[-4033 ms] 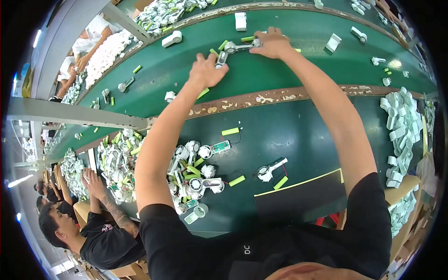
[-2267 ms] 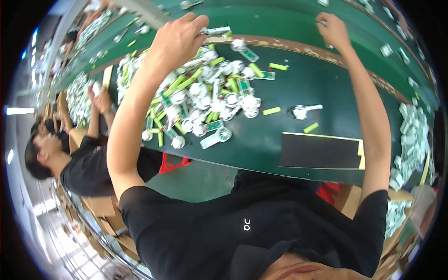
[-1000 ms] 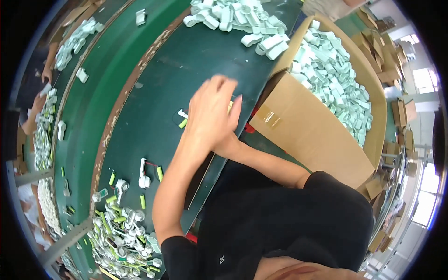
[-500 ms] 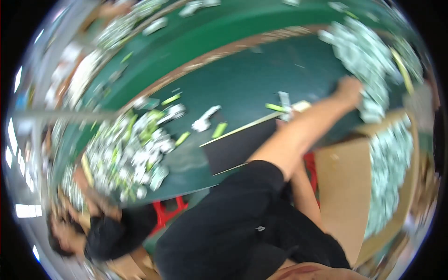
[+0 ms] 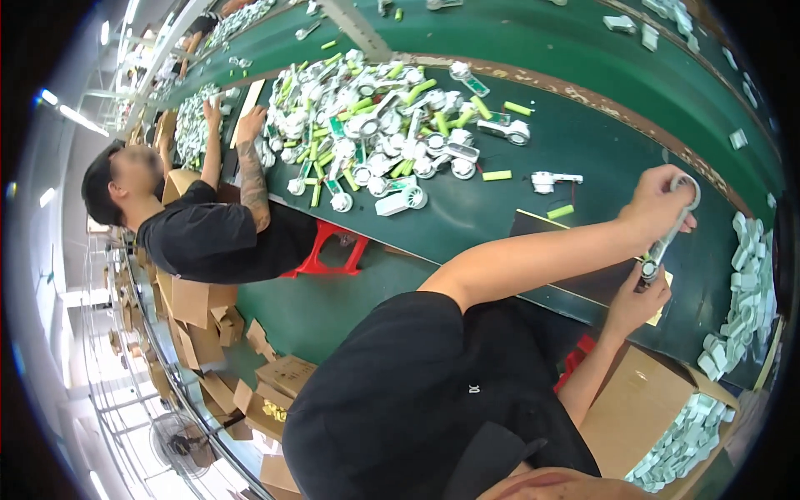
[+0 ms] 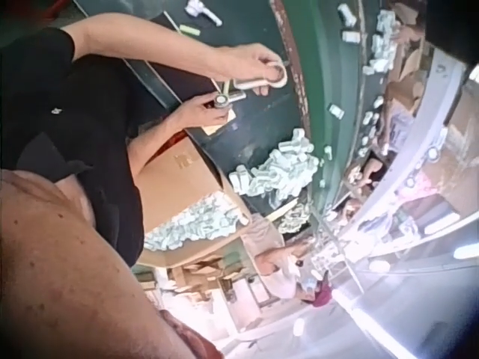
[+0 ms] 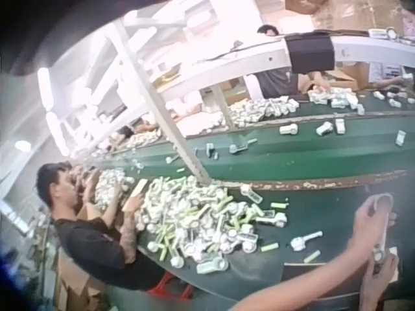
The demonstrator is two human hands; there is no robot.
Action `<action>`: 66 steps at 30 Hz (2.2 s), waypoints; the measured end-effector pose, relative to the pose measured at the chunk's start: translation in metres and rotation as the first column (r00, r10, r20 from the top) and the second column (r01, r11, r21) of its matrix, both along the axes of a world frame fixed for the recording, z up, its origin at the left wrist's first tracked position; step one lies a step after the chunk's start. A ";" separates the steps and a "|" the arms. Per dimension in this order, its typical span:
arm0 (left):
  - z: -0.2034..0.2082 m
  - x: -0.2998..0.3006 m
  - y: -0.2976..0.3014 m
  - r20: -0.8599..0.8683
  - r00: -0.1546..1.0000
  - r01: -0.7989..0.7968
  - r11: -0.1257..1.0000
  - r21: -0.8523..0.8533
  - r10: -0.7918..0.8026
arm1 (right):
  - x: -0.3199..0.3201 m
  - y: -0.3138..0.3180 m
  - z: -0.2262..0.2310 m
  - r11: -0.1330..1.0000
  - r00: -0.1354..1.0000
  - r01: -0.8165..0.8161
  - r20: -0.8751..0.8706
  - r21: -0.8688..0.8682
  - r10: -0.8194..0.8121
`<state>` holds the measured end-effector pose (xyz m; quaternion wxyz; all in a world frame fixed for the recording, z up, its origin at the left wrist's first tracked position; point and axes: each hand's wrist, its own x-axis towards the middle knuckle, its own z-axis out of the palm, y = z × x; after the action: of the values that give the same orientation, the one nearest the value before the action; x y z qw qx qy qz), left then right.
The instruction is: The person assembles handheld electronic fans by hand, combining plastic casings, fan blades, motors, and batteries on a production line.
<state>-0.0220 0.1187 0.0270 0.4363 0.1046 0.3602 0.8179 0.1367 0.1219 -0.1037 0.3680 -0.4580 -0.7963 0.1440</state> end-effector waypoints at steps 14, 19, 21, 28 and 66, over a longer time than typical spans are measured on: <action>-0.055 -0.034 -0.158 0.103 0.976 0.207 0.968 -0.142 -0.194 | -0.022 -0.001 0.008 0.968 0.974 0.149 -0.140 -0.201 -0.179; -0.060 -0.038 -0.156 -0.072 0.980 0.186 0.982 -0.017 -0.187 | 0.020 0.023 0.033 0.867 0.860 -0.211 -0.508 -0.452 -0.055; -0.062 -0.049 -0.162 0.007 0.994 0.112 0.993 -0.041 -0.112 | 0.004 0.012 0.065 0.811 0.868 -0.338 -0.491 -0.477 0.073; -0.056 -0.059 -0.155 -0.039 0.980 0.192 0.977 -0.093 -0.197 | -0.016 -0.011 0.159 0.717 0.746 -0.644 -0.426 -0.266 0.512; -0.034 -0.047 -0.162 -0.213 0.881 0.413 0.907 -0.084 -0.421 | -0.049 -0.015 0.157 0.633 0.642 -0.744 -0.495 -0.216 0.585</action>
<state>-0.0692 -0.0428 -0.0066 0.5599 0.2643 0.3913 0.6809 0.0880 0.1069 0.0536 0.3310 -0.1520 -0.7746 0.5170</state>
